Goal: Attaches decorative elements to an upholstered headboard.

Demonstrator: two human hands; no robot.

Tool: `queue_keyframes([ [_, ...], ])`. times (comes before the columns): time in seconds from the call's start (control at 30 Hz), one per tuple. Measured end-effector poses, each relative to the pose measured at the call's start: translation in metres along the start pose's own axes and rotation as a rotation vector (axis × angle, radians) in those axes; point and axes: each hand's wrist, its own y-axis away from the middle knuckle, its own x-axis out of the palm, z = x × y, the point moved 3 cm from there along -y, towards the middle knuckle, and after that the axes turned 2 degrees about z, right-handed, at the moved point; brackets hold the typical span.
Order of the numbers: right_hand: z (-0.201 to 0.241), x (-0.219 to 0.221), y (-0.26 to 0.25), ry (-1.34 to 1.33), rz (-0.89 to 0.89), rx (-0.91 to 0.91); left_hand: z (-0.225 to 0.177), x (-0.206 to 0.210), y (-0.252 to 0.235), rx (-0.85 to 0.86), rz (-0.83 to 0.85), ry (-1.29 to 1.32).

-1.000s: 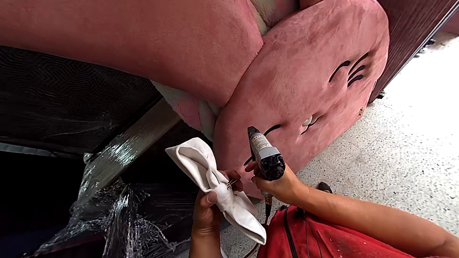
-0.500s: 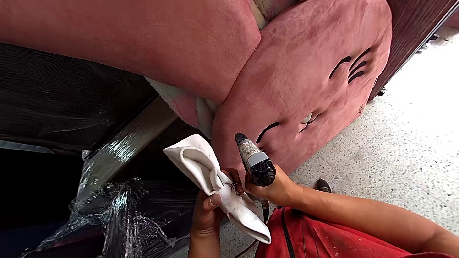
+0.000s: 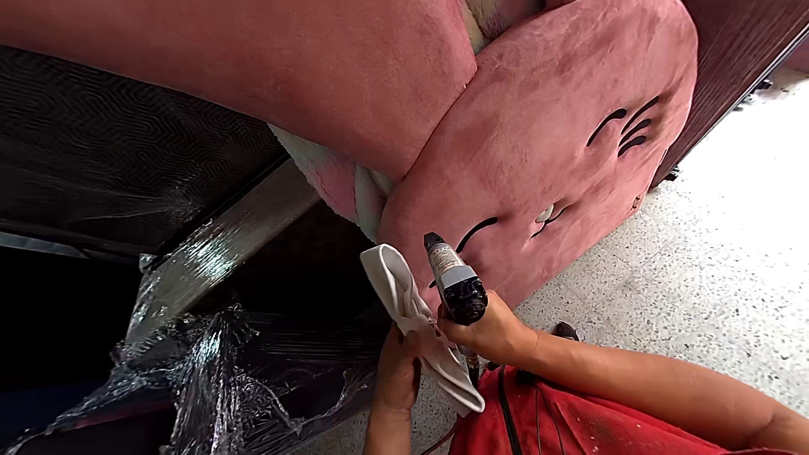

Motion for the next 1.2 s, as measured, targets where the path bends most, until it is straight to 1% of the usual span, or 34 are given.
queue_keyframes([
  [0.1,0.001,0.007,-0.002,0.042,0.030,-0.026,0.003,0.009,0.007,-0.036,-0.123,-0.114],
  [0.3,0.004,0.026,-0.006,0.049,0.068,-0.015,-0.003,-0.016,0.021,0.113,-0.268,-0.393],
  [0.43,0.008,0.038,-0.008,0.096,0.093,-0.015,-0.006,-0.027,0.025,0.275,-0.339,-0.579],
  [0.53,0.007,0.044,-0.010,0.128,0.068,-0.004,-0.009,-0.029,0.028,0.403,-0.390,-0.736],
  [0.63,0.005,0.048,-0.013,0.136,0.031,0.000,-0.007,-0.033,0.034,0.571,-0.407,-0.924],
  [0.7,0.004,0.050,-0.015,0.147,0.015,0.001,-0.008,-0.035,0.036,0.681,-0.431,-0.996],
  [0.77,0.002,0.050,-0.019,0.163,0.007,0.022,-0.012,-0.039,0.033,0.746,-0.453,-1.056],
  [0.83,-0.003,0.051,-0.025,0.183,0.003,0.046,-0.018,-0.044,0.024,0.718,-0.469,-1.134],
  [0.93,-0.014,0.054,-0.037,0.227,-0.016,0.062,-0.034,-0.050,-0.004,0.559,-0.456,-1.223],
  [0.97,-0.018,0.054,-0.042,0.241,-0.027,0.059,-0.040,-0.050,-0.016,0.550,-0.439,-1.226],
  [1.0,-0.022,0.054,-0.046,0.252,-0.042,0.056,-0.043,-0.050,-0.027,0.585,-0.412,-1.236],
  [1.1,-0.033,0.048,-0.057,0.277,-0.094,0.087,-0.037,-0.039,-0.061,0.793,-0.380,-1.338],
  [1.13,-0.037,0.045,-0.059,0.275,-0.119,0.106,-0.031,-0.034,-0.073,0.835,-0.388,-1.375],
  [1.2,-0.052,0.039,-0.064,0.258,-0.189,0.159,-0.015,-0.028,-0.101,0.868,-0.402,-1.447],
])
